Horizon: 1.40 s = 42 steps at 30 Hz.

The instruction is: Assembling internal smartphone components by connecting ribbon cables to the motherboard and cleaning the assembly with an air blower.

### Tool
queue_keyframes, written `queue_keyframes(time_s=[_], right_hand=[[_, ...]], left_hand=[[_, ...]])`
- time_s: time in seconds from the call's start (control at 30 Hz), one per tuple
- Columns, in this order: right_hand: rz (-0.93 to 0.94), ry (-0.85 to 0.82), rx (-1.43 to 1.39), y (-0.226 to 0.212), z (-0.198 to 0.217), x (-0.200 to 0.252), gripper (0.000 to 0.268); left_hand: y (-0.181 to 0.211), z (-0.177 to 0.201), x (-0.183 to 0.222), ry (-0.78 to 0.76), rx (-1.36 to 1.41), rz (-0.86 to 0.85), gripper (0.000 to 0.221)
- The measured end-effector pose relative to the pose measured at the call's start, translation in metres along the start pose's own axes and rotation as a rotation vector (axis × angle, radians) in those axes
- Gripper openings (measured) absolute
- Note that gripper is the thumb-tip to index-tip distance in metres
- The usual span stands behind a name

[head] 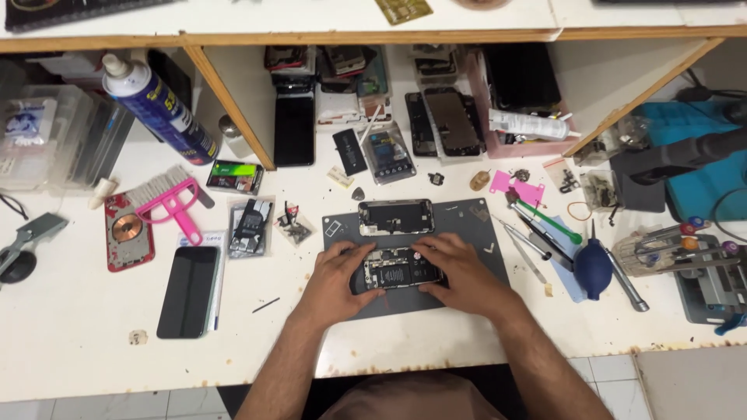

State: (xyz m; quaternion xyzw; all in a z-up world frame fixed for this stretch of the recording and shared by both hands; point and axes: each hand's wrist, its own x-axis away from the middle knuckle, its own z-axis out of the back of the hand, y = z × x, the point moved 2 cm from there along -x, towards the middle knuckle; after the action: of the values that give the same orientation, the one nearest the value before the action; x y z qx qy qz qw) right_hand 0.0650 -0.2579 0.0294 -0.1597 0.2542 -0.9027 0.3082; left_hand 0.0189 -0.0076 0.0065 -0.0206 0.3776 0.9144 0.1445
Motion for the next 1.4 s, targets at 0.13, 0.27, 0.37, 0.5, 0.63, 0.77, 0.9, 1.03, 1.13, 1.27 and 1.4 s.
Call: queue_keyframes(time_s=[0.13, 0.27, 0.37, 0.5, 0.63, 0.77, 0.9, 1.03, 1.13, 1.27, 1.4], right_hand=[[0.078, 0.122, 0.009, -0.01, -0.005, 0.01, 0.061], [0.339, 0.319, -0.471, -0.041, -0.012, 0.032, 0.018], [0.417, 0.123, -1.192, -0.062, -0.029, 0.046, 0.027], [0.447, -0.206, -2.059, -0.06, -0.047, 0.051, 0.086], [0.18, 0.117, -2.452, -0.052, -0.038, 0.03, 0.101], [0.442, 0.247, -2.263, -0.019, -0.025, 0.026, 0.107], [0.057, 0.763, -2.321, 0.004, 0.003, 0.026, 0.118], [0.132, 0.854, -2.321, 0.036, 0.018, 0.038, 0.119], [0.238, 0.884, -2.329, 0.045, 0.028, 0.042, 0.116], [0.26, 0.914, -2.299, 0.041, 0.03, 0.042, 0.115], [0.298, 0.844, -2.229, 0.033, 0.028, 0.04, 0.115]], left_hand=[[0.008, -0.002, 0.005, -0.007, -0.041, -0.01, 0.081], [0.046, 0.006, 0.012, 0.279, 0.37, -0.127, 0.035], [0.063, -0.009, 0.017, 0.11, 1.182, -0.1, 0.038], [0.091, -0.013, 0.019, -0.221, 2.099, 0.048, 0.091], [0.064, -0.034, 0.013, -0.026, 2.483, 0.101, 0.105], [0.04, -0.02, 0.016, 0.065, 2.271, -0.086, 0.104], [0.022, 0.014, 0.014, 0.387, 2.301, 0.154, 0.11], [0.0, 0.041, 0.021, 0.52, 2.351, 0.116, 0.113], [-0.009, 0.052, 0.026, 0.565, 2.27, 0.05, 0.113], [-0.012, 0.054, 0.026, 0.543, 2.244, 0.005, 0.111], [-0.004, 0.05, 0.023, 0.505, 2.213, 0.008, 0.111]])
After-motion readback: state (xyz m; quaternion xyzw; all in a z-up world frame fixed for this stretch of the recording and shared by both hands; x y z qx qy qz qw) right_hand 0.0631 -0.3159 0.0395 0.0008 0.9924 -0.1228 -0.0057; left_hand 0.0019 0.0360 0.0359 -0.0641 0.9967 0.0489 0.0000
